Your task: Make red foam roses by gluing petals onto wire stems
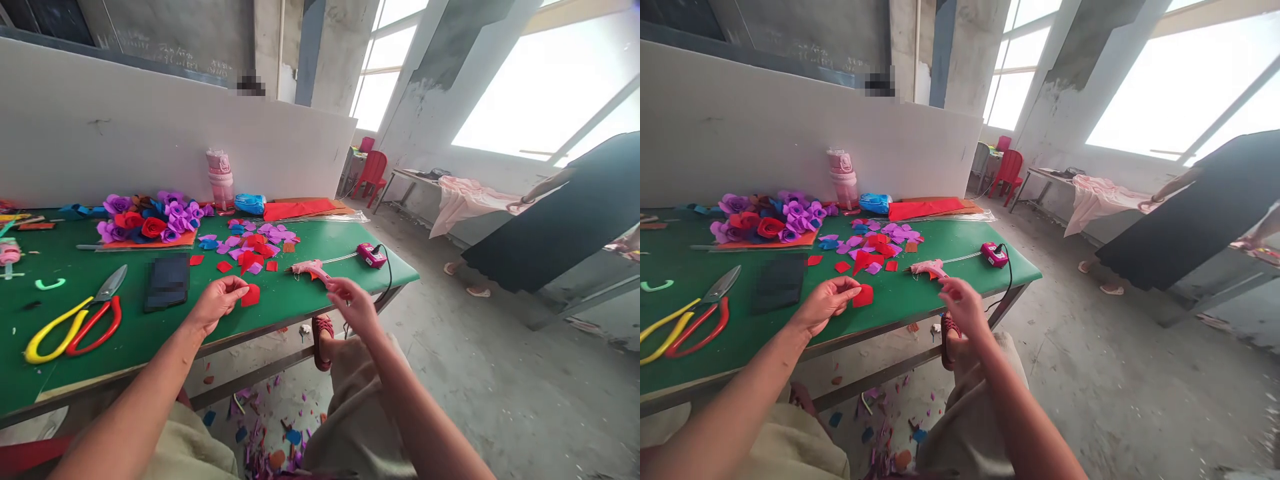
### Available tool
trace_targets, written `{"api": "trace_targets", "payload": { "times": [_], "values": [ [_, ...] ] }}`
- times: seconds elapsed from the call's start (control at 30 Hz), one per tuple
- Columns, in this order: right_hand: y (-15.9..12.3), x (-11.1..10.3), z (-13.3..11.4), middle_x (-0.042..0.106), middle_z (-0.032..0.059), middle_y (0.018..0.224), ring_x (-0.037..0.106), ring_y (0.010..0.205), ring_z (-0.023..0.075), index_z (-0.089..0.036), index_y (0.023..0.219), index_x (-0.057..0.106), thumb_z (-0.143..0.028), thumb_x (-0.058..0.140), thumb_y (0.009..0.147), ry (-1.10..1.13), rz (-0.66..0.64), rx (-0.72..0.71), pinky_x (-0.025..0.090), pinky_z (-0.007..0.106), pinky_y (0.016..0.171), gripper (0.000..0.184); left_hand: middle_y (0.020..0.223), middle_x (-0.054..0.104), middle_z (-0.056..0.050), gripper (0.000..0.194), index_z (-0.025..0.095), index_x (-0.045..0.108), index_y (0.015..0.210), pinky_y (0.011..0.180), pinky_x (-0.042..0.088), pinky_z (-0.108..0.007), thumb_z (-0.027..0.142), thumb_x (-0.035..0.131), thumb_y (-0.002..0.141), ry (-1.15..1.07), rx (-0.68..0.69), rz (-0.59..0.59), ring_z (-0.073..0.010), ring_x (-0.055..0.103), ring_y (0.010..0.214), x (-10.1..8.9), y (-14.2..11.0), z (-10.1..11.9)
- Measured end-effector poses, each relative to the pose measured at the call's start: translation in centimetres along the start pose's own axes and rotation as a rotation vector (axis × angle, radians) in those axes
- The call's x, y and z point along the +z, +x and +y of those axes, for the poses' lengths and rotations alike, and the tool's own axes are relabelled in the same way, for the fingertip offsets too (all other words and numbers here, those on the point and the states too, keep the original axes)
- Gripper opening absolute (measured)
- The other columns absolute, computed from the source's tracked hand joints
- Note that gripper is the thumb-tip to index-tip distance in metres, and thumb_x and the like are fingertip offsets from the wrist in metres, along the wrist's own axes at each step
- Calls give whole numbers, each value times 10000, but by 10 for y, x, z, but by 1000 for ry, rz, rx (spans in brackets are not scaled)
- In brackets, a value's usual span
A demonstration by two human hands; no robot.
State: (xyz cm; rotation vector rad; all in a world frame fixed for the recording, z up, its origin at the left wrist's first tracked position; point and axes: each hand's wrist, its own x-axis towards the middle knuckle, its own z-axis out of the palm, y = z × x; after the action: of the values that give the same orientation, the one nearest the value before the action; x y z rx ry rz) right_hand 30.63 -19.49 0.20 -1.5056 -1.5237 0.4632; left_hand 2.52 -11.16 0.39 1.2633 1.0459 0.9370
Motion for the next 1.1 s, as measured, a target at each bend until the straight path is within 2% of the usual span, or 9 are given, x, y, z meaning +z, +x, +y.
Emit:
{"api": "trace_targets", "payload": {
  "times": [0.03, 0.1, 0.23, 0.37, 0.47, 0.57, 0.7, 0.87, 1.1],
  "values": [
    [14, -4, 8, 625, 52, 879, 551, 726, 158, -199, 1000, 624, -365, 549, 783, -94, 70, 38, 432, 292, 703, 283, 543, 409, 60, 329, 148, 572, 668, 356, 127, -170, 411, 752, 588, 10, 4, -2, -9, 217, 389, 0, 0, 0],
    [41, -8, 23, 619, 61, 865, 547, 731, 166, -177, 938, 617, -414, 592, 735, -260, 48, 131, 413, 288, 679, 313, 535, 403, 60, 325, 147, 578, 669, 360, 127, -170, 412, 749, 590, 24, 5, -8, -13, 221, 393, 1, 0, 0],
    [78, 1, 39, 579, -9, 657, 507, 645, 140, -187, 712, 577, -287, 682, 604, -288, -231, 263, 345, 235, 578, 180, 517, 386, 67, 324, 153, 579, 665, 361, 120, -178, 419, 747, 587, 23, -5, -15, -17, 210, 387, 1, 1, -1],
    [91, 8, 31, 478, -42, 513, 439, 514, 104, -185, 582, 472, -277, 657, 615, -209, -334, 306, 322, 228, 500, 208, 502, 381, 70, 300, 163, 583, 664, 364, 112, -187, 408, 742, 599, 15, -3, -21, -19, 207, 379, -1, 1, 1],
    [83, 11, 15, 551, -9, 639, 478, 536, 99, -180, 693, 500, -376, 570, 718, 17, -341, 331, 389, 234, 516, 209, 495, 392, 69, 280, 173, 586, 672, 368, 109, -192, 391, 746, 600, -35, -11, -59, -21, 211, 374, -5, -1, 4],
    [66, 14, -2, 566, -3, 746, 495, 576, 89, -183, 820, 554, -348, 627, 687, 581, -232, 383, 445, 244, 588, 224, 498, 444, 53, 275, 173, 598, 673, 368, 117, -196, 370, 762, 572, -60, -27, -86, -28, 238, 372, -11, -2, 7],
    [47, 21, -18, 482, -12, 646, 387, 488, 89, -186, 912, 620, -470, 538, 765, 1039, -394, 471, 443, 254, 533, 331, 482, 502, 31, 257, 157, 602, 619, 364, 103, -195, 346, 759, 541, 92, -86, -27, -35, 243, 365, -14, 1, 3],
    [34, 28, -35, 554, 54, 749, 396, 517, 122, -198, 996, 623, -505, 481, 815, 934, -469, 437, 368, 253, 433, 383, 516, 560, 7, 156, 161, 581, 527, 443, 284, -198, 280, 677, 559, 314, 42, 114, -97, 442, 489, -13, 9, -13],
    [17, 24, -59, 605, 31, 688, 471, 475, 100, -174, 980, 612, -535, 527, 806, 617, -520, 415, 351, 236, 437, 409, 506, 556, 9, 107, 184, 548, 501, 471, 294, -233, 234, 585, 588, 631, 117, 191, -131, 475, 523, -9, 8, -16]
  ]
}}
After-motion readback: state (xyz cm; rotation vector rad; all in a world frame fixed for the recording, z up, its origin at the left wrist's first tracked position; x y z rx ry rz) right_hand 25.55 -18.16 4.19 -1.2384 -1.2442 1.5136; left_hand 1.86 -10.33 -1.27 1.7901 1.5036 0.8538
